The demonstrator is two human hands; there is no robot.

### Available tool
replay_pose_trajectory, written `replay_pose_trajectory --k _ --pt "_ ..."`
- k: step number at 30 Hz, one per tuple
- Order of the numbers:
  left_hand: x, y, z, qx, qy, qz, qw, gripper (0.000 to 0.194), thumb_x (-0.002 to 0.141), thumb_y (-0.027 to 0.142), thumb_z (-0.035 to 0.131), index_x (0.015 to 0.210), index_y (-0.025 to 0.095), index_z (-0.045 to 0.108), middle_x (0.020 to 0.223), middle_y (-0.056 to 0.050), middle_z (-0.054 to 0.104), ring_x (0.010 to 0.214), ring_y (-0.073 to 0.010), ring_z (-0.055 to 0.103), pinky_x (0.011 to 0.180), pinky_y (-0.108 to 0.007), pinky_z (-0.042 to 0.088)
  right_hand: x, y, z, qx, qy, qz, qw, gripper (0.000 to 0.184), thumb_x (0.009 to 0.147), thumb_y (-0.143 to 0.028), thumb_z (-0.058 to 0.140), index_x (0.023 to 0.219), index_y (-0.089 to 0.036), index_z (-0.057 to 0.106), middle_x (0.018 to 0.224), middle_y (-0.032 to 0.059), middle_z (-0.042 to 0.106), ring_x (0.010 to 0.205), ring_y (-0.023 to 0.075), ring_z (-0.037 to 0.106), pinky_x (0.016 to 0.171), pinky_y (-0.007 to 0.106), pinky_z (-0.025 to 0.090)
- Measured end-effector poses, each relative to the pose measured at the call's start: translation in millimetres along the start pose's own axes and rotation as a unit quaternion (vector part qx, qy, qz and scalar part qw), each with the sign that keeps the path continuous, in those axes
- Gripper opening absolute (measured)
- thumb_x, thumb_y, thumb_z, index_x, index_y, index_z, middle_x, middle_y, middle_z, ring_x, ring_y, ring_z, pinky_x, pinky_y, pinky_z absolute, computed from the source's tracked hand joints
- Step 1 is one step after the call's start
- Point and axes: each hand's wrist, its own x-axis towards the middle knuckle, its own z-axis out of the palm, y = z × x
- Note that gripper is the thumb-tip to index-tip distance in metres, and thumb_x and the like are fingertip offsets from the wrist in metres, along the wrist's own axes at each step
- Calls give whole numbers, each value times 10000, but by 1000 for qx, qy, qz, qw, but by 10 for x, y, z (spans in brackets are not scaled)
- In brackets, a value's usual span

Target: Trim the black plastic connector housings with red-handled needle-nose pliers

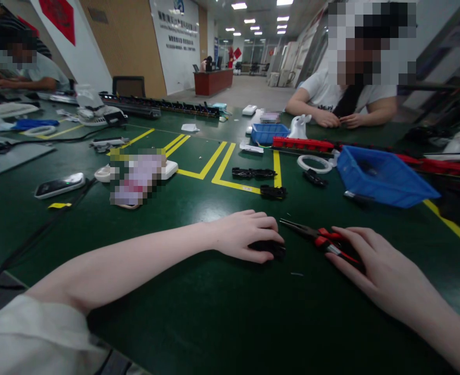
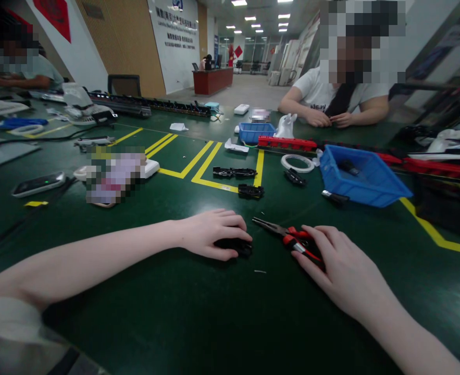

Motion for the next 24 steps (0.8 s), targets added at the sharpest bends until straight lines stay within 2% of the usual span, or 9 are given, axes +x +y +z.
replay_pose_trajectory --k 5,7,10,14,18,21,24 --pt "-4 2 -27 -12 -6 -6 1000 389 954 349 506 1279 141 556 1238 -114 571 1109 -241 548 938 -363 430 -82 -8 50 -17 54 26 998 676 835 -740 397 1174 -188 591 1104 107 605 791 232 655 576 347 565" --pt "-5 0 -30 -17 -4 -5 1000 390 948 336 505 1279 135 559 1239 -117 569 1119 -243 542 946 -366 430 -87 -9 63 -20 62 47 997 713 802 -768 424 1211 -205 579 1115 97 604 765 230 656 542 345 556" --pt "-5 1 -35 -24 -8 -5 1000 388 943 322 498 1274 129 563 1233 -117 572 1126 -243 537 951 -371 436 -57 -24 44 -18 43 65 997 706 801 -749 459 1239 -207 574 1113 108 617 851 270 663 599 378 569" --pt "-5 2 -43 -42 -10 -3 999 381 929 293 493 1261 126 574 1234 -121 572 1149 -247 531 971 -382 445 -23 -60 -31 -21 32 64 997 575 839 -647 518 1164 -182 610 1052 125 650 918 295 656 681 403 568" --pt "-11 -17 -49 -85 -6 -9 996 361 890 238 508 1229 155 597 1255 -105 575 1206 -252 516 1033 -393 426 -43 -81 -81 -59 95 24 993 497 838 -572 566 1119 -165 619 1032 135 660 890 298 652 668 398 549" --pt "-19 -38 -54 -110 -6 -3 994 344 866 213 506 1187 165 619 1253 -93 583 1228 -250 509 1074 -395 395 -65 -69 -103 -89 152 -15 984 451 835 -487 608 1154 -169 595 1067 147 652 917 307 641 738 410 536" --pt "-31 -43 -60 -120 -6 8 993 336 866 223 508 1179 170 620 1270 -86 577 1271 -251 479 1114 -401 351 -79 -30 -115 -79 202 -24 976 464 815 -430 647 1204 -190 564 1071 142 644 932 307 641 791 421 534"
